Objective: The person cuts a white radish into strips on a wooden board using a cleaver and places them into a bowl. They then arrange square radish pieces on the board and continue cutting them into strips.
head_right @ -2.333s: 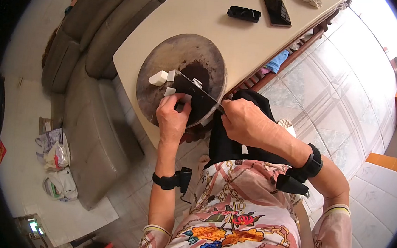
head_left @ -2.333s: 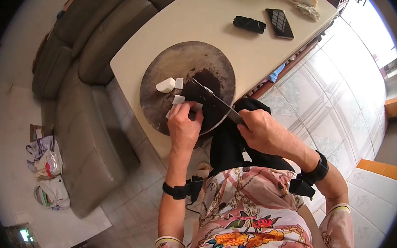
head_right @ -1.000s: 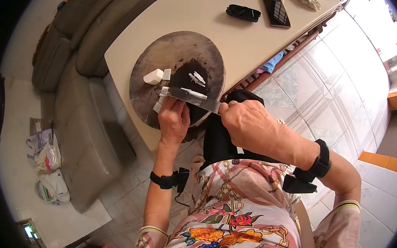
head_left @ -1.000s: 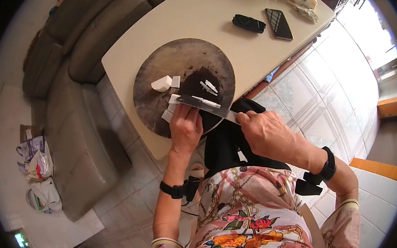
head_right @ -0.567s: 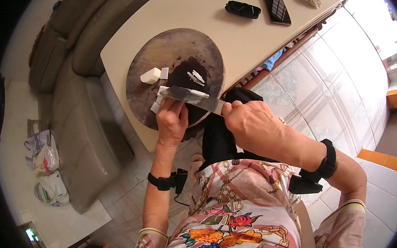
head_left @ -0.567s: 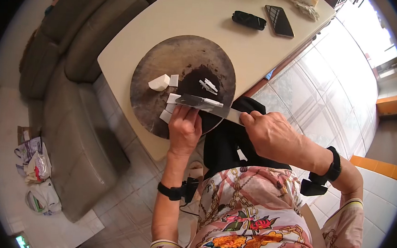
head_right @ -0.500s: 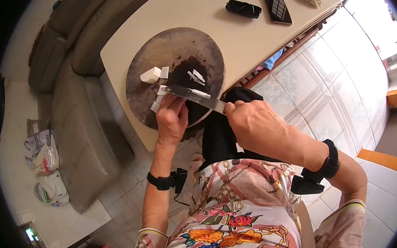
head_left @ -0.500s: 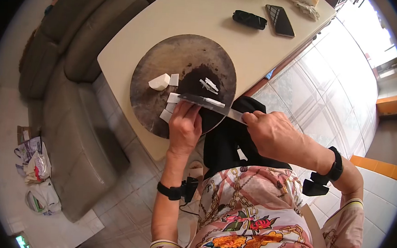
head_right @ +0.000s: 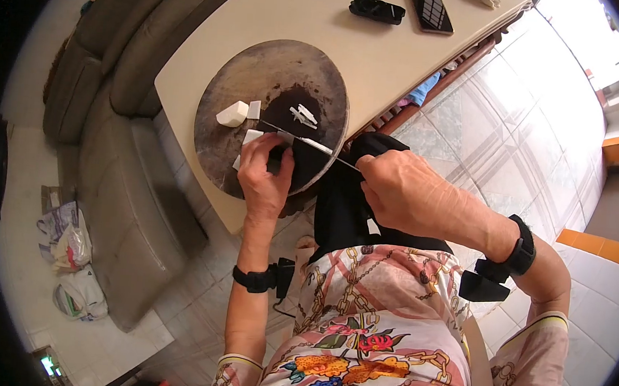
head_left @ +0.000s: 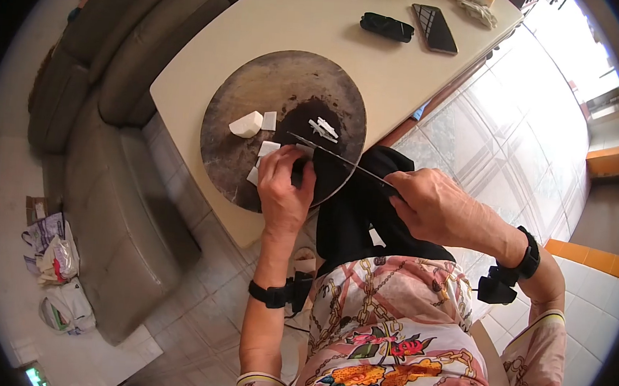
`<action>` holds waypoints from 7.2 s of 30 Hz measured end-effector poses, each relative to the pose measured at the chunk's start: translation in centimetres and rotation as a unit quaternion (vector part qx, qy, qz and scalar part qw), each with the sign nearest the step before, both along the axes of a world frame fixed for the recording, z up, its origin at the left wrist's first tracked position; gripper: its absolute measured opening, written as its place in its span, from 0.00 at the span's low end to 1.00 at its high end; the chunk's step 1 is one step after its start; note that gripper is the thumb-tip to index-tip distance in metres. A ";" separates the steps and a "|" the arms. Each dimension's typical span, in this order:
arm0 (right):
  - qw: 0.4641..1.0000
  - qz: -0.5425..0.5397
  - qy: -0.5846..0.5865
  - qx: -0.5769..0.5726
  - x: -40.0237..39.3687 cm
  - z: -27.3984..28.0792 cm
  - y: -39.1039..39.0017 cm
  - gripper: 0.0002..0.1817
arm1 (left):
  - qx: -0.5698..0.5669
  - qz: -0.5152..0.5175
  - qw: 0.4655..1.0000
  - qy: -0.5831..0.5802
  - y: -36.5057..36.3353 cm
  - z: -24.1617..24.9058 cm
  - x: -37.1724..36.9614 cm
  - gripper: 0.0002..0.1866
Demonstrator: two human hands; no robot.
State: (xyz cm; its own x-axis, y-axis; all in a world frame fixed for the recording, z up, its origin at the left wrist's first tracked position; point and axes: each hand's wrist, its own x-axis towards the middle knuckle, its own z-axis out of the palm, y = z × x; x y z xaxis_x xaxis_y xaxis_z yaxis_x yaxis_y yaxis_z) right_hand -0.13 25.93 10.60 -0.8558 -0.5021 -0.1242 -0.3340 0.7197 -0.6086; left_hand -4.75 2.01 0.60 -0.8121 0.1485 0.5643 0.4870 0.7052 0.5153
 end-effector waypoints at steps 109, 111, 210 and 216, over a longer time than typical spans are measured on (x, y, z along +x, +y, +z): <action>0.994 0.021 0.089 0.060 0.6 -1.4 -5.4 0.12 | -0.052 -0.016 0.998 0.041 -0.2 -0.2 0.7 0.09; 0.992 0.019 0.108 0.056 0.5 -2.1 -5.7 0.12 | -0.041 -0.018 0.998 0.037 -0.4 -0.6 0.8 0.09; 0.996 -0.049 0.034 -0.069 2.0 -1.9 -1.7 0.07 | -0.072 0.063 0.991 -0.096 -1.7 2.8 3.4 0.15; 0.999 -0.026 0.013 -0.022 2.1 -1.1 -1.9 0.06 | -0.077 -0.022 0.997 0.022 -1.1 1.1 1.8 0.10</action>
State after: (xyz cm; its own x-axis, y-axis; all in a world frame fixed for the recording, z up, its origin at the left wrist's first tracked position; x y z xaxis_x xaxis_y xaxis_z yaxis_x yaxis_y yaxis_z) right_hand 1.96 23.99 9.47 -0.8841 -0.4605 -0.0799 -0.3128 0.7101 -0.6309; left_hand -2.98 0.93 1.67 -0.7783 0.2715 0.5662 0.5389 0.7517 0.3802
